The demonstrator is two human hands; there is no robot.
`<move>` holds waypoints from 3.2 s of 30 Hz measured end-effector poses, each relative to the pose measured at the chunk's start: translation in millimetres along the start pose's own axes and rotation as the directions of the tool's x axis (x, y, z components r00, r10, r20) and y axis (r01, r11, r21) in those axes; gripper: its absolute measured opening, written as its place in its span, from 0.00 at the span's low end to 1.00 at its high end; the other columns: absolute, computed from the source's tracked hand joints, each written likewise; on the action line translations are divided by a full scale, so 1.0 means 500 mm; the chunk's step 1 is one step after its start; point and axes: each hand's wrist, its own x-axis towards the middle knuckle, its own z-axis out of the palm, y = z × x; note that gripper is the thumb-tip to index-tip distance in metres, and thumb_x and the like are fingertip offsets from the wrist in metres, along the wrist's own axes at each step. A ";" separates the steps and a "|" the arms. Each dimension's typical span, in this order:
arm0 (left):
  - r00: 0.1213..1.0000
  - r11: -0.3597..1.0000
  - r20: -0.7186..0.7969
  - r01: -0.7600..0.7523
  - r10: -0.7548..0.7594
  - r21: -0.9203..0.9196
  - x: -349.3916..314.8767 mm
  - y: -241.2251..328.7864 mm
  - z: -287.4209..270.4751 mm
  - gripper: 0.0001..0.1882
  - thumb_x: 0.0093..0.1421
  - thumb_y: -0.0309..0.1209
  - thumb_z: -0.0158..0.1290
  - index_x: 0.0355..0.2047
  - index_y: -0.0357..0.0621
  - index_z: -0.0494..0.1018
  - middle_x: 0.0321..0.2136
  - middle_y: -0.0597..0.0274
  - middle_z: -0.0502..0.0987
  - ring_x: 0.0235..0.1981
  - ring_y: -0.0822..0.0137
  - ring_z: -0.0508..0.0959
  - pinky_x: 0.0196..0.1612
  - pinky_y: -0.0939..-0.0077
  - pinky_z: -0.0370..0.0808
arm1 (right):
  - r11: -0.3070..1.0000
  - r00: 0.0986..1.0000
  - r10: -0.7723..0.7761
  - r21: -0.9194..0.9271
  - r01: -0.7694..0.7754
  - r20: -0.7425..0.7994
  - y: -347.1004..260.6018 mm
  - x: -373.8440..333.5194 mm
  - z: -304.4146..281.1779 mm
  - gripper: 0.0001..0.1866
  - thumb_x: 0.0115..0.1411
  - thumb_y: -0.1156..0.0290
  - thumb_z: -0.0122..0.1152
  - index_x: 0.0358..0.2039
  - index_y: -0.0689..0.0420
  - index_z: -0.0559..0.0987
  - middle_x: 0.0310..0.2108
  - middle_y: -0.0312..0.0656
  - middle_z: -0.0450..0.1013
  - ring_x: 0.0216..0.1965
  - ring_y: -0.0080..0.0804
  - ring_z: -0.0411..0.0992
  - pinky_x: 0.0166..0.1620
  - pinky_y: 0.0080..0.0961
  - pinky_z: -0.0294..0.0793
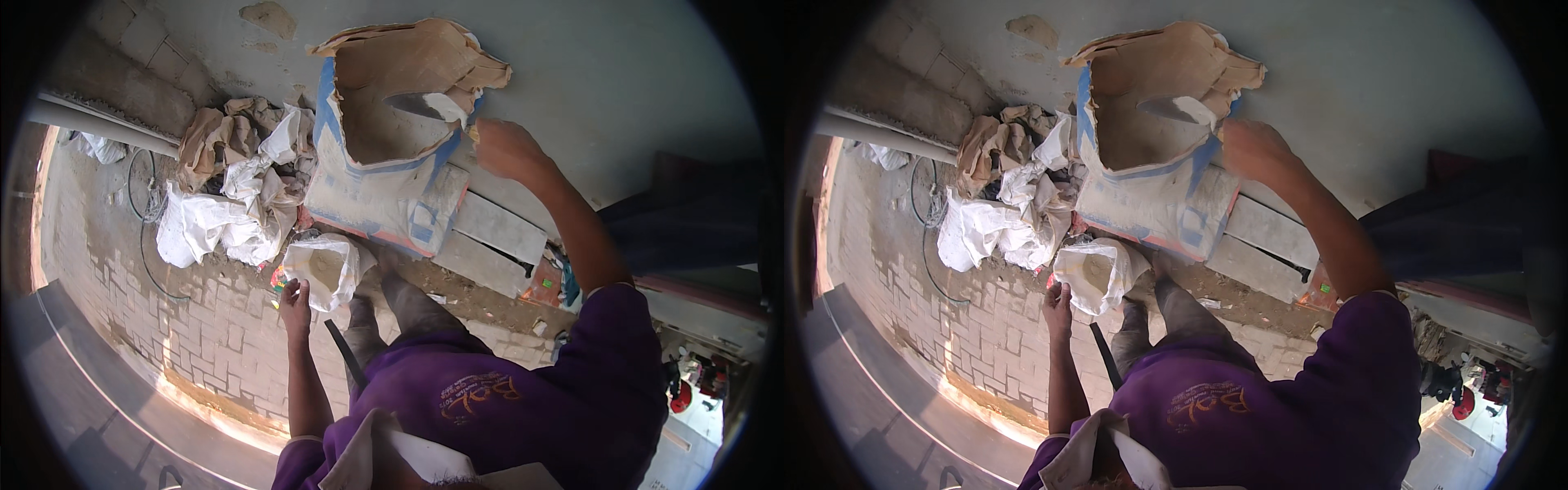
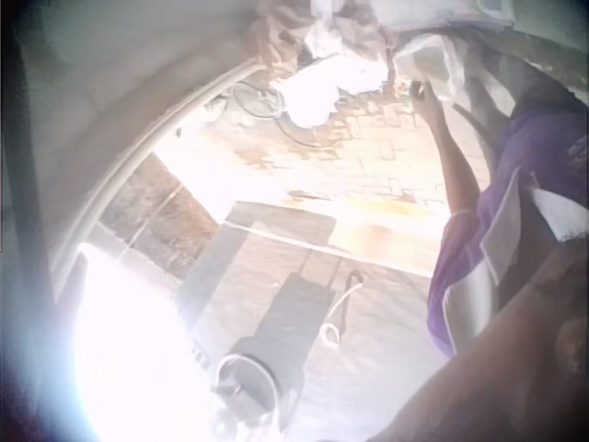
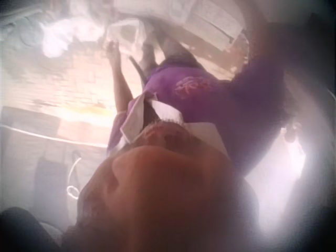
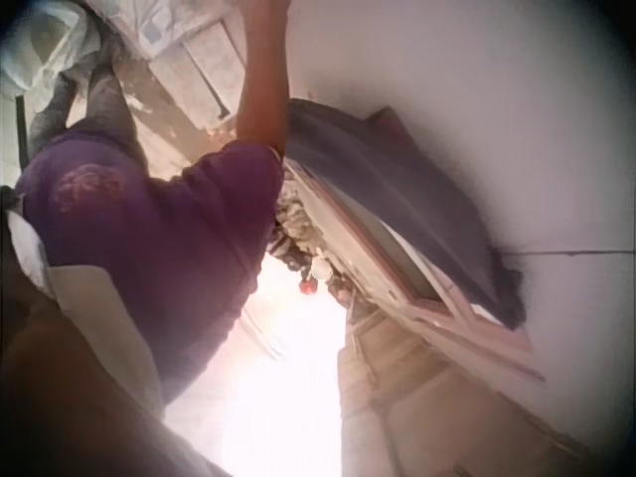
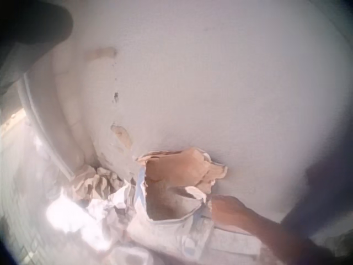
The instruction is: The person scoops a white powdery substance from a large blue and white sack into a smaller white sack using a trowel. They repeat this scooping and pouring action multiple times to fill the smaller bag. Finally, they lift the filled small sack and place it on top of the larger sack.
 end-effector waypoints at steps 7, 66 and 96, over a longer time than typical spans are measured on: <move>0.927 0.916 0.099 -0.373 0.361 0.149 0.152 0.475 0.202 0.42 0.51 0.50 0.64 0.55 0.28 0.66 0.44 0.42 0.75 0.41 0.57 0.78 0.45 0.68 0.73 | 0.964 0.998 0.010 0.267 0.006 -0.056 0.035 -0.024 0.134 0.16 0.49 0.73 0.56 0.38 0.66 0.71 0.35 0.59 0.75 0.41 0.58 0.73 0.44 0.46 0.71; 0.606 0.862 0.796 0.399 0.009 -0.313 -0.284 0.307 -0.003 0.14 0.64 0.37 0.52 0.45 0.44 0.69 0.37 0.64 0.76 0.37 0.70 0.78 0.38 0.73 0.77 | 0.482 0.826 0.116 0.758 0.439 -0.552 -0.499 -0.465 0.385 0.14 0.46 0.71 0.62 0.31 0.63 0.73 0.28 0.55 0.73 0.31 0.55 0.73 0.34 0.43 0.70; 0.537 0.853 0.681 0.160 -0.498 0.498 -0.054 0.219 0.165 0.20 0.49 0.27 0.59 0.43 0.32 0.69 0.30 0.57 0.75 0.27 0.67 0.77 0.28 0.71 0.76 | 0.158 0.659 -0.138 0.673 -0.723 0.740 -0.167 -0.175 0.568 0.38 0.55 0.39 0.59 0.51 0.62 0.73 0.41 0.45 0.73 0.40 0.38 0.72 0.41 0.37 0.73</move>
